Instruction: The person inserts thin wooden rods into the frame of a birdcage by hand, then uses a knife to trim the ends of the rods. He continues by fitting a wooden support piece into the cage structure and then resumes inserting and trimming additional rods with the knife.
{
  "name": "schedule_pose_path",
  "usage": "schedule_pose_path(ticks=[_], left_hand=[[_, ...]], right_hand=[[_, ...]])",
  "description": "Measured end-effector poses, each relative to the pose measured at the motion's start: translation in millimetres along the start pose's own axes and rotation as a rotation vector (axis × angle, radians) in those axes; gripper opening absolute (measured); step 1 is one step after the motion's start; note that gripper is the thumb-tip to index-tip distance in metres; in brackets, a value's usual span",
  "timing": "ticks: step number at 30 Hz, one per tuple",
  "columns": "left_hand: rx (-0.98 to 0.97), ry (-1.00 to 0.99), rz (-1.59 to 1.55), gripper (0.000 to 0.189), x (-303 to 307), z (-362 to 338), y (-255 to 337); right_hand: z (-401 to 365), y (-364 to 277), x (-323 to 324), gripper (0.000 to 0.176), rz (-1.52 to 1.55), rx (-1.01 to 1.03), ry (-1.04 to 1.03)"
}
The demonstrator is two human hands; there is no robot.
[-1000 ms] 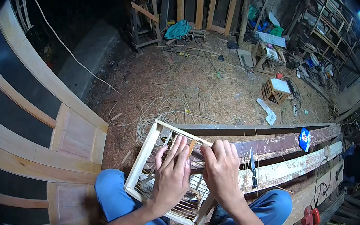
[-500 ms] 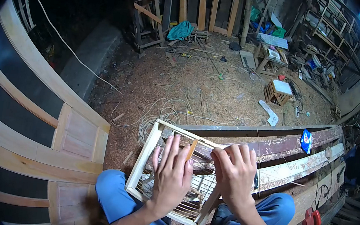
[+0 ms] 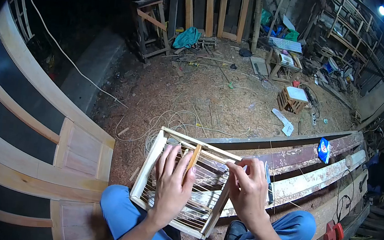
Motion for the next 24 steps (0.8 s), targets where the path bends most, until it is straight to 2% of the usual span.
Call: schedule_pose_path(ticks=[8,10,15,18,24], left_hand=[[-0.053,-0.025,-0.101,0.047,-1.6,0.3,4.9],[-0.037,-0.058,-0.076,0.046,-4.8,-0.7,7.4],[-0.051,-0.053,-0.128,0.057,-8.5,-8.1,22.5],[-0.117,-0.094,-0.063,0.058,-8.5,-14.6,40.1],[-0.150,-0.109,-0.136,0.058,-17.9,-27.2,67.4]], right_hand=[[-1.9,14.5,10.1,0.027,-0.006,0.002,0.081],[-3.3,23.5,13.3,0.028,0.115,-0.084,-0.048],[-7.4,42.9,24.8,0.030,0.120,-0.059,-0.068],[-5.2,54.8,27.8,0.031,0.151,-0.015,-0.111],[-12.1,76.9,39.3,0.025,0.293,-0.068,-0.131]])
Point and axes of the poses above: each hand's wrist, its own z-axis towards the middle knuckle, its own x-axis out of the back of the hand, y = z × x, the point moved 4 cm from there along z, towards the middle knuckle
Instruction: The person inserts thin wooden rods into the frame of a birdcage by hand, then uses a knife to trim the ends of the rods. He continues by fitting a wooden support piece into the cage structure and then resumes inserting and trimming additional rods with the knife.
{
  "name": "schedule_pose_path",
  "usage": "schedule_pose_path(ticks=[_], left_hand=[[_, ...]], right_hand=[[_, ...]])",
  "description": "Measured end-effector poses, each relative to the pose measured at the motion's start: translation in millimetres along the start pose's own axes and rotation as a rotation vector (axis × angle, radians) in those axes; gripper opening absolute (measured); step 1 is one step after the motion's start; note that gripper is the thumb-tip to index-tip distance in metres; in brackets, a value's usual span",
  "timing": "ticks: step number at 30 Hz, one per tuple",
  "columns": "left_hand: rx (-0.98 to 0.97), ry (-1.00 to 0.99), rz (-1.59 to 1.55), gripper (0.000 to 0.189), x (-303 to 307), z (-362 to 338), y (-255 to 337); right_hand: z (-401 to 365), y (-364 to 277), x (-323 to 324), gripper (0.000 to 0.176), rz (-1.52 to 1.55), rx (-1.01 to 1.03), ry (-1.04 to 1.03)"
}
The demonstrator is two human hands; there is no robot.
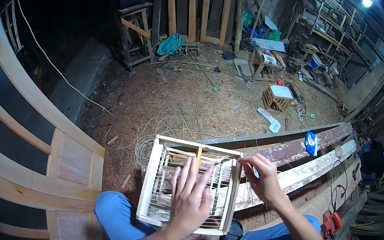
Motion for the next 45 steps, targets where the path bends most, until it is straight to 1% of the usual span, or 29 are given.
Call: schedule_pose_path(ticks=[2,3,5,6,7,8,10,11,12,14,16,18,19,20,22,23,25,26,27,28,30,32,33,35,36,38,39,42,45], left_hand=[[0.019,0.018,-0.056,0.060,-4.3,-3.1,15.2],[0.014,0.016,-0.038,0.060,-5.2,-3.4,20.9],[0.010,0.000,-0.038,0.061,-5.0,-3.3,25.3],[0.006,-0.017,-0.035,0.062,-4.6,-2.8,26.5],[0.017,-0.042,-0.044,0.062,-3.7,-3.7,26.3],[0.015,-0.043,-0.032,0.062,-1.0,-3.9,26.5],[0.051,-0.088,-0.145,0.061,5.1,-5.8,25.7],[0.050,-0.112,-0.117,0.059,10.2,-5.8,27.6],[0.053,-0.111,-0.101,0.059,16.8,-4.9,27.5],[0.029,-0.211,-0.014,0.053,27.7,-3.8,26.0],[0.011,-0.164,-0.029,0.043,41.0,-0.4,24.0],[0.042,-0.183,-0.050,0.041,52.5,3.1,27.1],[0.001,-0.176,0.050,0.040,57.2,5.3,30.6],[0.009,-0.171,0.102,0.041,58.3,7.7,31.0],[0.021,-0.157,0.323,0.040,57.7,12.1,32.6],[0.020,-0.159,0.323,0.040,55.0,16.2,33.4],[-0.188,-0.041,0.536,0.036,52.1,28.9,41.3],[-0.294,-0.054,0.477,0.031,48.1,38.9,40.3],[-0.352,-0.105,0.419,0.030,42.7,50.9,41.1],[-0.409,-0.153,0.360,0.029,37.9,61.2,41.0],[-0.466,-0.359,0.117,0.022,18.6,68.1,17.0],[-0.421,-0.343,0.082,0.021,14.0,68.4,15.6],[-0.429,-0.343,0.073,0.021,13.2,67.0,16.0],[-0.410,-0.272,0.052,0.019,16.2,63.1,14.6],[-0.405,-0.270,0.042,0.019,15.3,60.1,12.7],[-0.444,-0.196,0.034,0.018,16.4,55.4,10.9],[-0.440,-0.180,0.032,0.018,15.6,53.7,10.2],[-0.437,-0.164,0.041,0.020,15.9,50.7,11.4],[-0.451,-0.185,0.024,0.018,17.1,53.4,9.4]], right_hand=[[3.2,5.2,5.3,0.025,0.044,0.003,-0.086],[7.0,3.7,10.7,0.022,0.038,-0.018,-0.138],[10.2,12.6,12.0,0.020,0.081,-0.054,-0.161],[10.4,20.1,9.4,0.018,0.127,-0.091,-0.182],[10.9,27.4,4.5,0.015,0.246,-0.123,-0.186],[11.0,29.9,4.9,0.015,0.256,-0.118,-0.180],[15.5,27.8,1.6,0.017,0.355,-0.281,-0.314],[21.7,19.6,3.8,0.018,0.263,-0.177,-0.329],[21.8,24.3,-0.1,0.018,0.278,-0.169,-0.327],[20.9,33.3,-6.7,0.017,0.346,-0.099,-0.236],[17.6,30.5,-5.3,0.015,0.354,-0.094,-0.209],[10.9,28.7,-3.1,0.014,0.367,-0.067,-0.206],[8.4,24.7,-0.2,0.014,0.351,-0.056,-0.212],[4.5,24.2,-1.2,0.014,0.387,-0.046,-0.199],[-2.9,21.1,-2.7,0.013,0.421,-0.029,-0.170],[-5.2,18.0,-4.1,0.011,0.405,-0.013,-0.149],[-7.4,10.5,-4.8,0.011,0.360,0.033,-0.168],[-9.1,6.7,-6.2,0.011,0.361,0.048,-0.175],[-11.1,2.1,-6.6,0.011,0.352,0.053,-0.178],[-12.3,-2.1,-8.0,0.012,0.355,0.099,-0.152],[-14.2,-9.8,-8.9,0.013,0.263,0.157,-0.133],[-15.8,-14.3,-8.6,0.015,0.226,0.162,-0.129],[-16.9,-16.0,-7.4,0.017,0.248,0.152,-0.131],[-20.9,-17.3,-7.9,0.021,0.254,0.151,-0.147],[-23.7,-19.9,-8.2,0.021,0.249,0.146,-0.156],[-26.3,-23.9,-6.2,0.022,0.257,0.071,-0.141],[-27.9,-24.3,-5.9,0.023,0.233,0.089,-0.130],[-28.4,-28.0,-3.4,0.022,0.147,0.115,-0.176],[-26.9,-28.4,-3.5,0.023,0.116,0.122,-0.173]])
Point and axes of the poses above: each hand's wrist, its own z-axis towards the middle knuckle, its own x-axis out of the back of the hand, y = z × x, the point moved 4 cm from there along z, towards the middle knuckle
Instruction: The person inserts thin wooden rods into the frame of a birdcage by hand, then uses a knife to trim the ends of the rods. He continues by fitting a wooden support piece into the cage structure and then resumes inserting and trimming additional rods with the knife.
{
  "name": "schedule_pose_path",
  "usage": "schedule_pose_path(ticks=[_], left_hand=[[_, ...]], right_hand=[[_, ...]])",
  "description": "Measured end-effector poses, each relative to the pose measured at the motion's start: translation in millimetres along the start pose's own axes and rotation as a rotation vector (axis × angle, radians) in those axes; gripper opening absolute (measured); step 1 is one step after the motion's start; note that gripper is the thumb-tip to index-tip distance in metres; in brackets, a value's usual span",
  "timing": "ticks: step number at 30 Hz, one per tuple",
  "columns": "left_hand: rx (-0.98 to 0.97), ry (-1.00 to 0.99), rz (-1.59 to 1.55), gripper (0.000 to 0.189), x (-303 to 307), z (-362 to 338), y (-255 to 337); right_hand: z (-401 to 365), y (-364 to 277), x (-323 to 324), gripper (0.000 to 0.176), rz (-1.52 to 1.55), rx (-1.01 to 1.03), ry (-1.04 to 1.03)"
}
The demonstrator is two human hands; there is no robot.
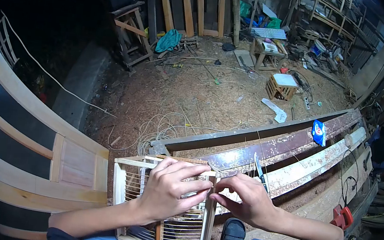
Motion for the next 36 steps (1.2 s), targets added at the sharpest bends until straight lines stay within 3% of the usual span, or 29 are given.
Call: schedule_pose_path(ticks=[13,27,36], left_hand=[[-0.027,0.047,0.014,0.018,0.8,5.6,-6.1],[0.029,0.029,-0.028,0.013,2.5,9.4,-1.8],[0.005,-0.002,-0.008,0.013,-1.7,13.5,-2.5]], right_hand=[[13.2,1.4,-9.2,0.021,-0.041,0.044,0.033],[8.5,1.9,-6.1,0.017,-0.097,0.110,-0.079],[5.9,-8.0,-3.3,0.018,-0.228,-0.005,-0.087]])
Point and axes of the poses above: each hand's wrist, its own z-axis towards the middle knuckle, its own x-axis out of the back of the hand, y = z × x, the point moved 4 cm from there along z, towards the middle knuckle
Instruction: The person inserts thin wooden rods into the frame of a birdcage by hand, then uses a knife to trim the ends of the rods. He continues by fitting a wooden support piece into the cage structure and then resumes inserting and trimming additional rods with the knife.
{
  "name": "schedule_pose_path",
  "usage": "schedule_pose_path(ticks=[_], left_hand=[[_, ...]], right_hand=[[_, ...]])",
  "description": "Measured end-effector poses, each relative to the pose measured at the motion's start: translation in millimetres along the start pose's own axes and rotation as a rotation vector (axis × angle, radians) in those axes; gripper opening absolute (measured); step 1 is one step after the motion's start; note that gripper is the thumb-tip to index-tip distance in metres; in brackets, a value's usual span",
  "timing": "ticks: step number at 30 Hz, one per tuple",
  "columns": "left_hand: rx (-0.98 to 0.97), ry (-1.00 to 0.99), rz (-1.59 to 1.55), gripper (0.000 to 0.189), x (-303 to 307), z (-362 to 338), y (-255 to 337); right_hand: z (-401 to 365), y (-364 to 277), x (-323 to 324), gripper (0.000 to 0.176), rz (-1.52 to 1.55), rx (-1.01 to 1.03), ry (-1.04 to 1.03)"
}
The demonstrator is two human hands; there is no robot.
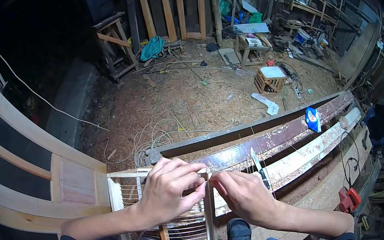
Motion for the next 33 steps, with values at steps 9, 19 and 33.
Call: schedule_pose_path(ticks=[9,19,33], left_hand=[[-0.036,0.025,0.031,0.014,-4.8,0.1,-0.6],[-0.022,0.043,0.061,0.014,-5.9,2.2,-6.9],[0.012,0.004,0.032,0.017,-7.3,2.0,-9.9]], right_hand=[[0.5,5.3,1.0,0.014,0.009,-0.013,0.074],[8.9,11.6,-5.8,0.013,-0.014,-0.005,0.064],[9.2,12.7,-5.7,0.019,-0.067,0.017,0.000]])
Point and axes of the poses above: each hand's wrist, its own z-axis towards the middle knuckle, its own x-axis out of the back of the hand, y = z × x, the point moved 4 cm from there along z, towards the middle knuckle
